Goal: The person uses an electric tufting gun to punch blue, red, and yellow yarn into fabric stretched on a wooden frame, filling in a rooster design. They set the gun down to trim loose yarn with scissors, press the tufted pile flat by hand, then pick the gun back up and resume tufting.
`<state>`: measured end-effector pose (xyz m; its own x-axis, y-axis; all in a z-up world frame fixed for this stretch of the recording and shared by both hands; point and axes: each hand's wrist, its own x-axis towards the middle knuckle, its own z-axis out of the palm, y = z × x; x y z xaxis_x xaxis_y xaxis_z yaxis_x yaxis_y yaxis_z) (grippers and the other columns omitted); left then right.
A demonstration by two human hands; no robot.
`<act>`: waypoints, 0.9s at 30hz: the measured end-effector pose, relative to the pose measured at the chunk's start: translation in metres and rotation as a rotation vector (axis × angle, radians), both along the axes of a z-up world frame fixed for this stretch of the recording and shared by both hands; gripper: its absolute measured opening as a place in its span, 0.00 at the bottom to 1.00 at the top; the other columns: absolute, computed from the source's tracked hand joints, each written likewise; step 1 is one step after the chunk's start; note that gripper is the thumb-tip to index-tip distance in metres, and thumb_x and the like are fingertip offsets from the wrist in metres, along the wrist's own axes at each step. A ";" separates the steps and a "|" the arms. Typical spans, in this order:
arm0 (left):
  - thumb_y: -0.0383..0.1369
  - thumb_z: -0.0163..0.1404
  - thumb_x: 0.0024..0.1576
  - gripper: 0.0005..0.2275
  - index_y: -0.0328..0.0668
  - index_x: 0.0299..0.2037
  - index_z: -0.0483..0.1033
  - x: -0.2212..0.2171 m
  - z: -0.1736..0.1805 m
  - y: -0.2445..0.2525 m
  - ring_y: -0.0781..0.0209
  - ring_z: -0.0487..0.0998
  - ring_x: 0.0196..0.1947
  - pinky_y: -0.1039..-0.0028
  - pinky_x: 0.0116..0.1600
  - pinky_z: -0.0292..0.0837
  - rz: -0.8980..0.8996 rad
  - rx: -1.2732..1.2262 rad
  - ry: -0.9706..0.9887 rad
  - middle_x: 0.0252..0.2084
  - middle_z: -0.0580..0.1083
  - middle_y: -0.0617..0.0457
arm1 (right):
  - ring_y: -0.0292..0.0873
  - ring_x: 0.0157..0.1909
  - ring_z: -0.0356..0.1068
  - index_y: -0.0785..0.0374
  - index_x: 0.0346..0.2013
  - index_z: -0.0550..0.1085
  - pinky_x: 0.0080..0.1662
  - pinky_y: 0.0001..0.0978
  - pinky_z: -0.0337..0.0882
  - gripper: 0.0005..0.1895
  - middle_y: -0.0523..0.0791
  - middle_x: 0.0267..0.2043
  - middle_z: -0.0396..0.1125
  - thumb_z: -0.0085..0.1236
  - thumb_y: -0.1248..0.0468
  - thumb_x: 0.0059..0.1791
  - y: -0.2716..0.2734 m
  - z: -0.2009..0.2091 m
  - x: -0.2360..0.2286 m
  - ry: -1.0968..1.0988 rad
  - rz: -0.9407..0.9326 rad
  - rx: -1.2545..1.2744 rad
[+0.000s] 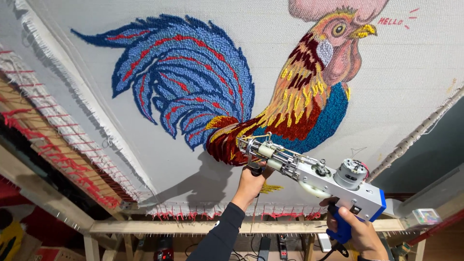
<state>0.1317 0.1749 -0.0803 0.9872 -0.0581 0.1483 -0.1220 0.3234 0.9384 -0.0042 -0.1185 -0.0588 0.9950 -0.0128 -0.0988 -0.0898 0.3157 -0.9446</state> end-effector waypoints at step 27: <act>0.33 0.60 0.56 0.12 0.29 0.41 0.81 -0.027 -0.003 -0.055 0.72 0.74 0.32 0.78 0.39 0.70 -0.236 0.158 -0.101 0.35 0.80 0.56 | 0.43 0.29 0.66 0.71 0.48 0.71 0.30 0.35 0.68 0.21 0.48 0.30 0.66 0.60 0.57 0.49 0.002 0.007 -0.103 -0.176 -0.377 -0.190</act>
